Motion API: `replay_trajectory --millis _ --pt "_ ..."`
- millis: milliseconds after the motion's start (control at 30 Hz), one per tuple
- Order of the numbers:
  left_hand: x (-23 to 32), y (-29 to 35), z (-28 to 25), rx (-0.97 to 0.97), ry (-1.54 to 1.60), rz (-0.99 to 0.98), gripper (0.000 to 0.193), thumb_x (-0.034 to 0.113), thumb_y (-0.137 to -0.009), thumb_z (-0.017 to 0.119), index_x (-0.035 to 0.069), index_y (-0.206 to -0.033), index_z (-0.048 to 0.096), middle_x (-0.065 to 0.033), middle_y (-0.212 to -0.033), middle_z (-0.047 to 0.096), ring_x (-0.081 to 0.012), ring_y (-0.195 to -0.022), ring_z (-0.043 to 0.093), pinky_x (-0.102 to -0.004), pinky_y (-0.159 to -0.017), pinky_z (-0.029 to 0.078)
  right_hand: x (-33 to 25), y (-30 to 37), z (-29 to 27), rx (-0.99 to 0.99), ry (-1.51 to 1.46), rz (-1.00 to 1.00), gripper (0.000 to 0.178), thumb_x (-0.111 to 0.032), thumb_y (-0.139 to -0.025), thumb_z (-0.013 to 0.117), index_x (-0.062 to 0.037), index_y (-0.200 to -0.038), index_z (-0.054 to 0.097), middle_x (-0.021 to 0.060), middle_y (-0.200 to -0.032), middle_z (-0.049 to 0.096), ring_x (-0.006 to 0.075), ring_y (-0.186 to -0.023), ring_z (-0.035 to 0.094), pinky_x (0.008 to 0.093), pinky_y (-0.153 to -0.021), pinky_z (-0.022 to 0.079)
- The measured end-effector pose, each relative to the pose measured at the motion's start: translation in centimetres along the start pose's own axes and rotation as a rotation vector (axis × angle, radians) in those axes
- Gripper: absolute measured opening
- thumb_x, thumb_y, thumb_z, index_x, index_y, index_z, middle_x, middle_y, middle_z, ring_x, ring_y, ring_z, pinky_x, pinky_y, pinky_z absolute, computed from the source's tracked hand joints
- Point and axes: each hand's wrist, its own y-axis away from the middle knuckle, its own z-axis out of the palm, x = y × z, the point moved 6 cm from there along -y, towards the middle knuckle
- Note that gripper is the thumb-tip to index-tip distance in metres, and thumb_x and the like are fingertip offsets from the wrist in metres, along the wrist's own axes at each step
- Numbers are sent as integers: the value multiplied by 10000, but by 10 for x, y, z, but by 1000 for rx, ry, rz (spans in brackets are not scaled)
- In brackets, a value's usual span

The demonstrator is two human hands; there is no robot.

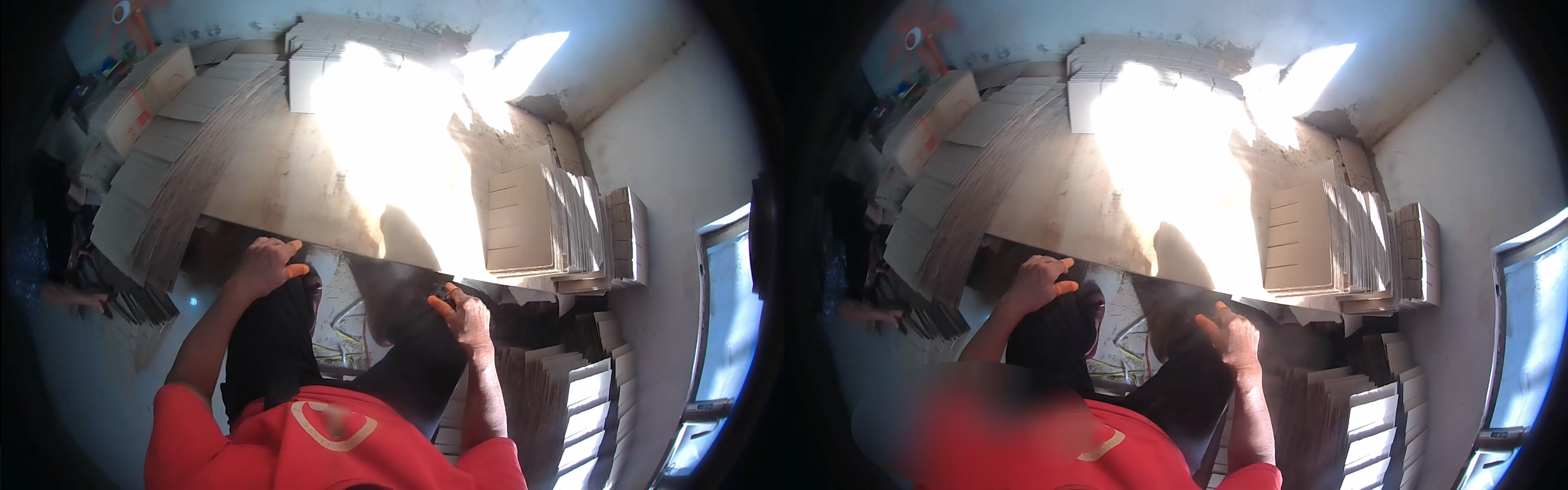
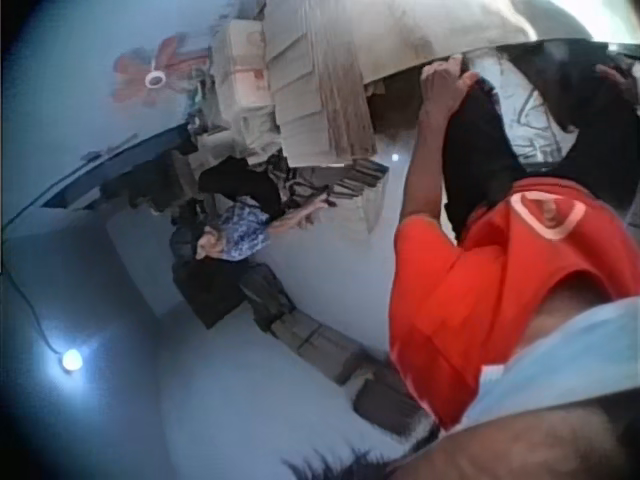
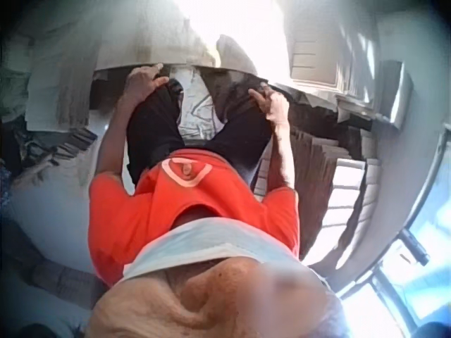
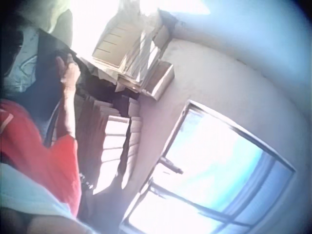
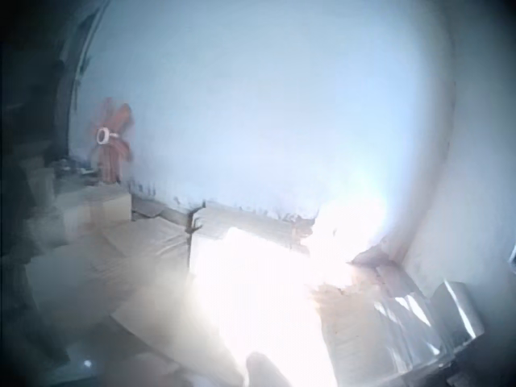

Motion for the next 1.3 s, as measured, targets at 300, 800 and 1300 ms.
replay_trajectory --millis 300,800,1300 --pt "13 12 16 -6 -259 62 611 508 -823 576 12 -1179 550 -150 -909 664 -291 -962 591 -415 -929 364 -88 59 35 390 152 -587 509 -391 -802 682 -22 -1141 594 121 -913 672 267 -914 637 435 -925 415" --pt "56 98 -22 142 138 315 619 226 -674 768 11 -1212 552 -128 -1112 610 -311 -1093 550 -392 -931 460 -117 78 54 28 23 -719 409 -187 -824 651 19 -1159 540 189 -1029 610 356 -1020 583 435 -895 449" --pt "13 -30 -1 -469 197 774 531 522 -880 506 33 -1023 656 -104 -797 633 -225 -797 640 -317 -784 504 -12 -13 3 -274 97 -946 550 -608 -805 577 -95 -981 665 41 -939 660 191 -969 615 426 -957 408"
